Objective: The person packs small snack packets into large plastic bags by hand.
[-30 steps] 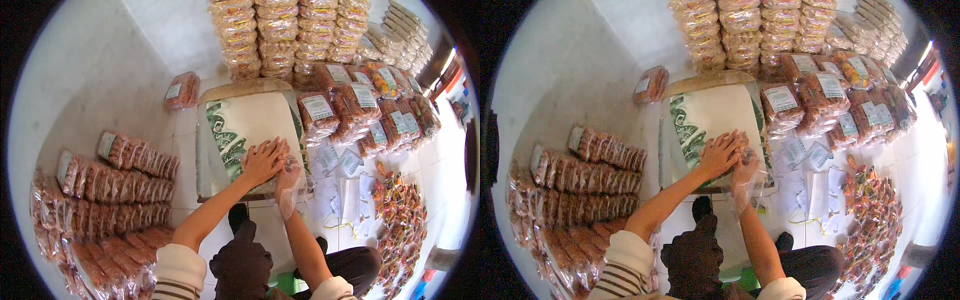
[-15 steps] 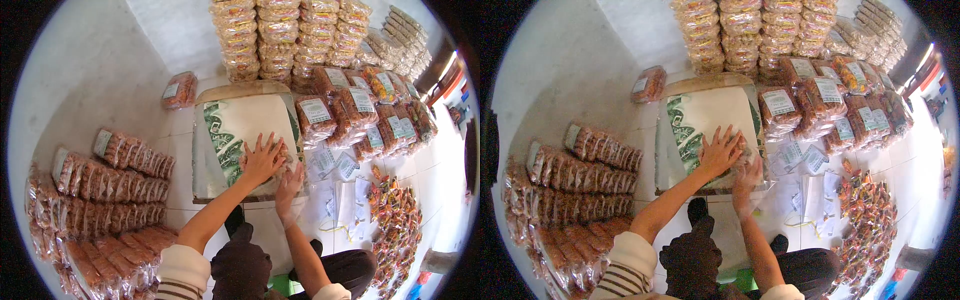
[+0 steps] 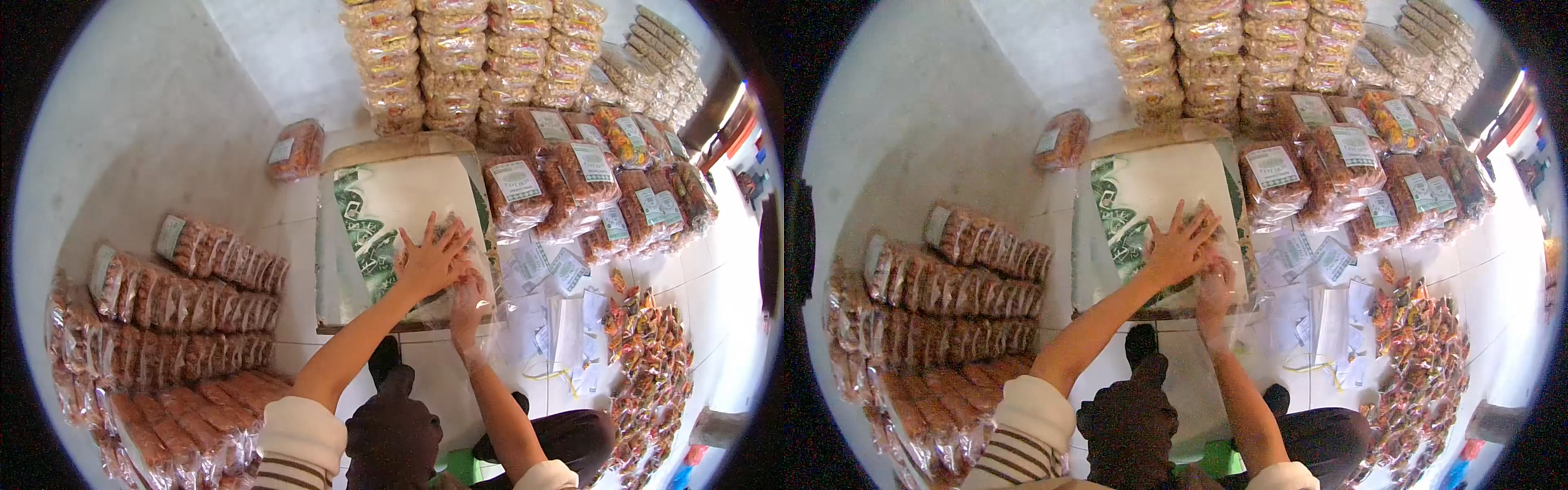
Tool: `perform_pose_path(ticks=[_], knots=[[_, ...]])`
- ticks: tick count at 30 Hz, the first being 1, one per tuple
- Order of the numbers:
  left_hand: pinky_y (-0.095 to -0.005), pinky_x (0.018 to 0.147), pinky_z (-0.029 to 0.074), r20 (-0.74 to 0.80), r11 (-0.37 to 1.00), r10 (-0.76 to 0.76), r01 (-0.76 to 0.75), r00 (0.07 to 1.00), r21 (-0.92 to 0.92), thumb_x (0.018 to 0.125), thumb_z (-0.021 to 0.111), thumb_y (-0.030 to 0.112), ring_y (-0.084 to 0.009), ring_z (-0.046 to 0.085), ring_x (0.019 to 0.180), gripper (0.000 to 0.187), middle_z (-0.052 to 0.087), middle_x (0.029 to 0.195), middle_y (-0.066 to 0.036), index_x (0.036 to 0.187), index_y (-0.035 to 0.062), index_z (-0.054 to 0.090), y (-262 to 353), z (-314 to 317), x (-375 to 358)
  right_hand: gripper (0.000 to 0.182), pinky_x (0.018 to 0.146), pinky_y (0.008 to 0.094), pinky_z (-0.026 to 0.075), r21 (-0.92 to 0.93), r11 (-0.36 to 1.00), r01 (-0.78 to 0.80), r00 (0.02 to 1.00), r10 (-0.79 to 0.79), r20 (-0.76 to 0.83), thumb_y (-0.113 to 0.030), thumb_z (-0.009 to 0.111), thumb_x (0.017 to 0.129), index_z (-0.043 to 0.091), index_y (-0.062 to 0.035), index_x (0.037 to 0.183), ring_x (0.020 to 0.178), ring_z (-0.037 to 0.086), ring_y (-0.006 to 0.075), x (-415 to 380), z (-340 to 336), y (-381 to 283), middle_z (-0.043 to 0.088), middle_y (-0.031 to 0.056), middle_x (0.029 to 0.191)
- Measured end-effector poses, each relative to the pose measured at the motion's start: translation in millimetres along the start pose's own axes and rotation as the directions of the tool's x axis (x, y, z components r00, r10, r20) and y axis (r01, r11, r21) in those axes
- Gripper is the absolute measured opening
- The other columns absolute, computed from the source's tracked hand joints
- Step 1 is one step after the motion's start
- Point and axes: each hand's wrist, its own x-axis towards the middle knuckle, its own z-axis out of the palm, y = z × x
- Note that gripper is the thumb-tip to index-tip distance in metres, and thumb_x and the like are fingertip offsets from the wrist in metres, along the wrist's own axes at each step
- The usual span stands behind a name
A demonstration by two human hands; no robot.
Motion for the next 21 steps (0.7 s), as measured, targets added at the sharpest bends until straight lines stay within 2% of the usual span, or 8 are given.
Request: perform_pose_path(ticks=[4,8,10,11,13,14,16,21], knots=[[-0.0773,0.081,0.013,-0.018,0.997,0.052,-0.053,0.998,-0.051,0.081,0.044,0.047,-0.0356,0.015,0.128,0.049,0.023,0.14,0.003,0.127,0.0323,0.037,-1.5,2.1,-4.1,0.03,0.085,0.0316,0.04,-0.453,0.835,0.313,0.948,-0.307,0.091,-0.004,0.043,0.084,0.048,0.0043,0.112,0.105,0.045,0.0276,7.0,11.0,8.5,0.044,0.0157,0.114],[-0.0753,0.082,0.016,0.018,0.996,0.046,-0.045,0.999,-0.074,0.084,0.042,0.046,-0.0328,0.022,0.126,0.05,0.023,0.14,-0.001,0.129,0.0265,0.035,-11.4,-7.2,0.8,0.025,0.08,0.0296,0.042,-0.307,0.928,0.21,0.968,-0.242,-0.067,0.0,0.049,0.08,0.052,0.004,0.105,0.1,0.048,0.0252,7.0,18.9,45.2,0.048,0.0145,0.101],[-0.0624,0.089,0.028,-0.011,0.896,-0.183,0.162,0.983,-0.414,0.083,0.041,0.051,-0.0316,0.035,0.119,0.055,0.031,0.134,-0.009,0.129,0.0196,0.036,-29.3,-3.7,12.9,0.018,0.08,0.0298,0.042,-0.226,0.97,0.088,0.99,-0.111,-0.09,0.001,0.051,0.079,0.056,0.0027,0.097,0.094,0.05,0.0231,7.0,11.2,5.8,0.05,0.0118,0.094],[-0.0624,0.089,0.028,-0.005,0.892,-0.187,0.168,0.982,-0.419,0.083,0.041,0.051,-0.0316,0.035,0.119,0.055,0.031,0.134,-0.009,0.129,0.0196,0.036,-42.9,-1.4,19.4,0.018,0.08,0.0298,0.042,-0.232,0.969,0.083,0.991,-0.105,-0.087,0.001,0.051,0.079,0.056,0.0027,0.097,0.094,0.05,0.0231,5.7,9.3,6.1,0.05,0.0118,0.094],[-0.0385,0.089,0.038,0.377,0.746,-0.256,0.43,0.89,-0.509,0.08,0.05,0.05,-0.0278,0.045,0.11,0.063,0.041,0.126,-0.015,0.129,0.0132,0.036,-72.3,2.2,27.1,0.015,0.08,0.0282,0.042,-0.254,0.967,-0.027,0.999,0.015,-0.052,0.002,0.052,0.079,0.057,0.0015,0.093,0.09,0.05,0.0213,3.6,6.1,9.2,0.051,0.009,0.093],[-0.0312,0.086,0.04,0.357,0.634,-0.198,0.397,0.913,-0.664,0.078,0.052,0.052,-0.0295,0.05,0.103,0.067,0.047,0.117,-0.017,0.128,0.0111,0.037,-79.2,5.8,23.0,0.015,0.08,0.0282,0.042,-0.254,0.967,-0.029,0.999,0.017,-0.049,0.002,0.052,0.079,0.057,0.0015,0.093,0.09,0.05,0.0213,4.3,9.4,14.1,0.051,0.009,0.093],[-0.0331,0.086,0.04,0.354,0.704,-0.12,0.331,0.928,-0.629,0.078,0.052,0.052,-0.0295,0.05,0.102,0.066,0.047,0.116,-0.017,0.128,0.0114,0.037,-81.0,8.5,22.6,0.016,0.079,0.0266,0.042,-0.093,0.989,0.117,0.989,-0.124,-0.077,0.004,0.053,0.077,0.057,0.0014,0.093,0.088,0.051,0.0211,10.0,21.9,21.0,0.053,0.0085,0.089],[-0.0371,0.088,0.038,0.322,0.75,-0.054,0.251,0.945,-0.611,0.078,0.053,0.051,-0.0295,0.048,0.102,0.064,0.048,0.112,-0.016,0.127,0.0121,0.039,-84.0,11.4,24.6,0.018,0.079,0.0271,0.042,-0.149,0.985,0.092,0.996,-0.094,-0.003,0.004,0.053,0.077,0.055,0.0021,0.094,0.09,0.05,0.0197,15.9,28.3,20.0,0.053,0.0089,0.097]])
